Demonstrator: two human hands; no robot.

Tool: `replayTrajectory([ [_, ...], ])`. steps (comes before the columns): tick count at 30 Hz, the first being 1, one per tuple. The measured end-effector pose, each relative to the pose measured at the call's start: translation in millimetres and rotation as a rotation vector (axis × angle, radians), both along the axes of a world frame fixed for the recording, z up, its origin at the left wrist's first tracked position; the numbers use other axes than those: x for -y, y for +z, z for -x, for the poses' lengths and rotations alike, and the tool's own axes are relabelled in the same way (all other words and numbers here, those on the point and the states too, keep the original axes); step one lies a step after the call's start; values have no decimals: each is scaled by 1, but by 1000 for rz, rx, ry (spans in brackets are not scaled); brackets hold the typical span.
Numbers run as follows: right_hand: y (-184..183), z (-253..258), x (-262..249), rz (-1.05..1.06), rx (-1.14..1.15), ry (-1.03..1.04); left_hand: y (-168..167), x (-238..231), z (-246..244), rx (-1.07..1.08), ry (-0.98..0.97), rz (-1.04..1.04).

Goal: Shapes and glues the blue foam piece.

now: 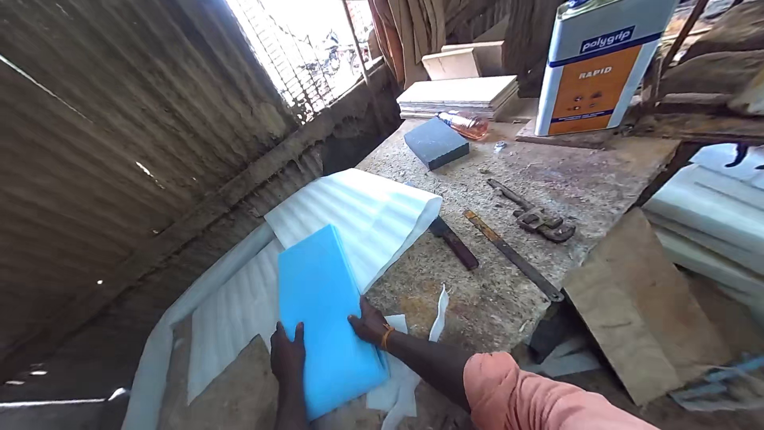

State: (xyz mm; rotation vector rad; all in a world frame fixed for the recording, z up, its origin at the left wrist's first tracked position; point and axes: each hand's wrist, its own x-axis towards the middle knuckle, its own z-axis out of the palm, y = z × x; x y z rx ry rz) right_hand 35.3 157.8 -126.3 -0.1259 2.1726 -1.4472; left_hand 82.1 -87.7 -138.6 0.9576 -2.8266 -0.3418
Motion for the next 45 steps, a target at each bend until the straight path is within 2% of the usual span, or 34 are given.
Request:
replayTrajectory([
  [5,5,9,-3,14,116,8,-1,5,5,95,9,-60],
  [8,17,27,-12,-98,180,133,0,8,10,143,35,-100],
  [11,26,42,-18,-353,50,276,14,3,15,265,86,-101],
  [13,9,46,-16,-382,-31,251,21,5,17,290,100,-127],
  [15,-1,45,-14,-218,-21,163,33,14,17,186,122,-205],
  [16,2,41,-15,-60,27,106,42,19,15,97,125,-275],
  [18,25,28,-17,282,159,6,64,19,4,-126,146,-390],
  [20,66,17,-18,436,182,-25,91,4,-10,-371,197,-433],
  [22,110,14,-19,419,44,14,113,-14,-22,-617,255,-441],
  [24,152,19,-27,309,-188,138,131,-30,-34,-783,261,-490],
  [26,193,25,-46,197,-463,295,147,-40,-47,-844,154,-567],
  [28,225,30,-74,116,-708,389,161,-30,-59,-946,-17,-534],
  [29,236,33,-91,81,-821,414,173,-23,-68,-1035,-86,-423],
  [32,246,43,-148,-35,-1125,467,216,6,-108,-1290,-236,86],
  [33,245,45,-168,-40,-1177,492,228,10,-124,-1300,-272,203],
  [35,243,45,-208,-35,-1176,547,237,0,-149,-1172,-299,319],
  [37,241,42,-239,-68,-1191,581,241,-29,-157,-1047,-391,296],
  [41,217,31,-263,-228,-1266,659,222,-61,-162,-924,-608,-125],
  [43,203,27,-262,-295,-1247,711,199,-60,-158,-845,-597,-330],
  [45,193,25,-263,-349,-1210,768,176,-67,-158,-789,-488,-382],
])
